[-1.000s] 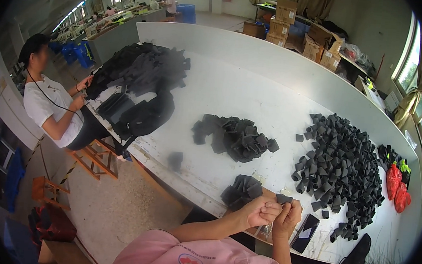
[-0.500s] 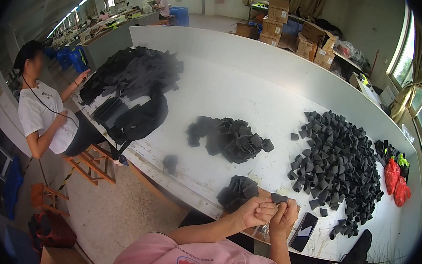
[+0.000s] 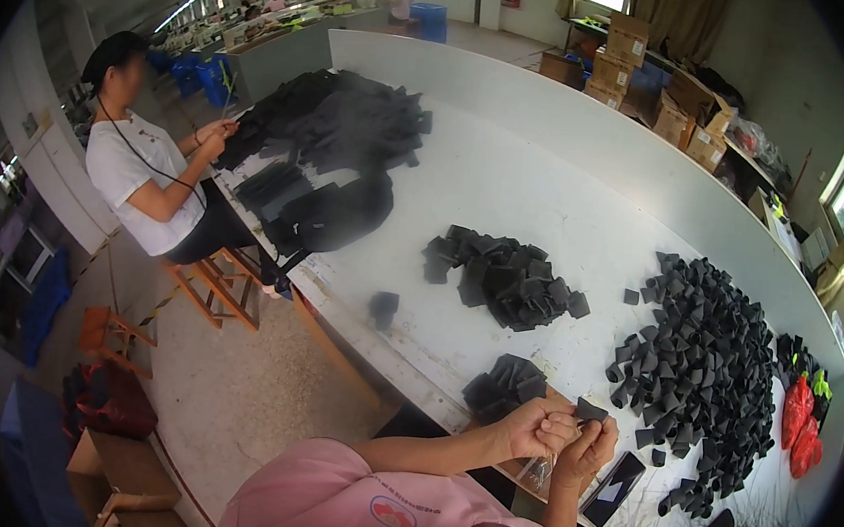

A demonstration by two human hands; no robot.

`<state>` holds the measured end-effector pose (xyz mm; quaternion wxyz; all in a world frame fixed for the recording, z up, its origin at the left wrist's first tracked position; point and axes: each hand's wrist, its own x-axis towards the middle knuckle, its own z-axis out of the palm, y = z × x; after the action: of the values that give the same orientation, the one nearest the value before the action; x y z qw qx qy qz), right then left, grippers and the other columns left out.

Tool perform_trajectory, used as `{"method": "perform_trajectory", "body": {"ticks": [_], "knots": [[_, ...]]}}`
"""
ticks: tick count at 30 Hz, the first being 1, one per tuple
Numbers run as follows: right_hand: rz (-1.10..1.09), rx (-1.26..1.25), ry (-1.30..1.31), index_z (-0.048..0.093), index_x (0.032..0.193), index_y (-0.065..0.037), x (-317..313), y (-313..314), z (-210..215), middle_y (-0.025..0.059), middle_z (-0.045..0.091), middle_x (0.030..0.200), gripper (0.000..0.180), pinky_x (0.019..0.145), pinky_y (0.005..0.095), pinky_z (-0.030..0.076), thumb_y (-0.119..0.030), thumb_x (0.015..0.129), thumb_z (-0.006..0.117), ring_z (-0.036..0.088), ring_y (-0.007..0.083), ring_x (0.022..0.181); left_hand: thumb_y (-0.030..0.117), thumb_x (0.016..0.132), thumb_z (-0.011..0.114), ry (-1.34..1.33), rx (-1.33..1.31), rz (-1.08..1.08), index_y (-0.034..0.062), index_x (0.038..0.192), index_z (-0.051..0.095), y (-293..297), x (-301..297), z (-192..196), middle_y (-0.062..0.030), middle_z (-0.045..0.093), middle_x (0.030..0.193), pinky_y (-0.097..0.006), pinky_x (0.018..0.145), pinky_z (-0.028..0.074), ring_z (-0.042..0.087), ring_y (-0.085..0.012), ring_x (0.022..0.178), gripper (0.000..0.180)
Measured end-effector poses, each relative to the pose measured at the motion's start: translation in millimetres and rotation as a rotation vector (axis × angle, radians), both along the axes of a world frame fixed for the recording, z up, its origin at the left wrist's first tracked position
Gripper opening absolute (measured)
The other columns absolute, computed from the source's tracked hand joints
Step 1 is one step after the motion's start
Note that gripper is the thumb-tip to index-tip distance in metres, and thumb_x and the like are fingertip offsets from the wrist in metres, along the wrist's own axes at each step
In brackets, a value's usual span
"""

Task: Assembling small black foam pieces onto a thin wooden or metal rod at a workbench.

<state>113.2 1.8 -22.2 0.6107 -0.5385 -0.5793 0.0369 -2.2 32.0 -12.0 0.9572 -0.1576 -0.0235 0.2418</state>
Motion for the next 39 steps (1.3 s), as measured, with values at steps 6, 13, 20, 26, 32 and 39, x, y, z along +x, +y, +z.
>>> {"method": "perform_trajectory", "body": {"ticks": [6, 13, 20, 26, 32, 39], "knots": [[-0.020, -0.008, -0.009, 0.045, 0.075, 0.000, 0.0, 0.3, -1.1, 0.0072, 0.041, 0.061, 0.015, 0.046, 0.0283, 0.031, -0.008, 0.087, 0.042, 0.040, 0.0167, 0.052, 0.012, 0.088, 0.045, 0.029, 0.069, -0.049, 0.0079, 0.067, 0.044, 4.7, -1.2, -9.2, 0.0034, 0.040, 0.051, -0.015, 0.032, 0.028, 0.038, -0.0028, 0.040, 0.021], [-0.040, 0.019, -0.009, 0.046, 0.075, -0.002, -2.7, 0.2, 0.0, 0.0066, 0.043, 0.061, 0.018, 0.047, 0.0278, 0.031, -0.013, 0.089, 0.044, 0.040, 0.0160, 0.052, 0.012, 0.087, 0.049, 0.409, 0.410, 0.004, 0.0068, 0.081, 0.049, 2.4, -9.3, 3.9, 0.0045, 0.039, 0.052, -0.016, 0.033, 0.026, 0.036, -0.0037, 0.038, 0.009], [-0.072, -0.044, 0.017, 0.048, 0.080, -0.001, 0.4, -1.9, -5.5, 0.0077, 0.044, 0.063, 0.018, 0.048, 0.0288, 0.033, -0.015, 0.090, 0.043, 0.042, 0.0175, 0.054, 0.011, 0.084, 0.051, 0.661, 0.665, 0.088, 0.0020, 0.088, 0.052, 4.3, -9.5, 10.3, 0.0027, 0.041, 0.050, -0.018, 0.032, 0.025, 0.037, -0.0045, 0.036, 0.009], [-0.077, -0.008, -0.074, 0.046, 0.078, -0.001, -0.2, -2.5, 2.7, 0.0096, 0.043, 0.063, 0.017, 0.049, 0.0301, 0.033, -0.014, 0.089, 0.043, 0.042, 0.0205, 0.055, 0.006, 0.081, 0.049, 0.886, 0.911, 0.119, 0.0001, 0.080, 0.054, 0.2, -11.7, 31.2, 0.0010, 0.041, 0.049, -0.019, 0.031, 0.025, 0.037, -0.0054, 0.035, 0.008], [-0.021, -0.075, -0.068, 0.050, 0.091, 0.002, 7.6, -3.1, -7.1, 0.0082, 0.050, 0.069, 0.019, 0.053, 0.0260, 0.038, -0.017, 0.090, 0.045, 0.046, 0.0148, 0.059, 0.007, 0.082, 0.048, 0.540, 0.454, 0.156, 0.0088, 0.062, 0.043, 5.5, -2.2, 12.9, 0.0044, 0.037, 0.049, -0.017, 0.030, 0.023, 0.033, -0.0030, 0.035, 0.020], [-0.091, -0.035, -0.130, 0.050, 0.089, 0.003, 10.3, -1.9, -11.3, 0.0064, 0.048, 0.065, 0.019, 0.051, 0.0252, 0.035, -0.016, 0.090, 0.046, 0.041, 0.0130, 0.057, 0.006, 0.087, 0.039, -0.091, -0.088, 0.067, 0.0097, 0.060, 0.037, -1.8, 8.6, 7.6, 0.0040, 0.034, 0.051, -0.015, 0.030, 0.021, 0.031, -0.0019, 0.037, 0.028]]}}
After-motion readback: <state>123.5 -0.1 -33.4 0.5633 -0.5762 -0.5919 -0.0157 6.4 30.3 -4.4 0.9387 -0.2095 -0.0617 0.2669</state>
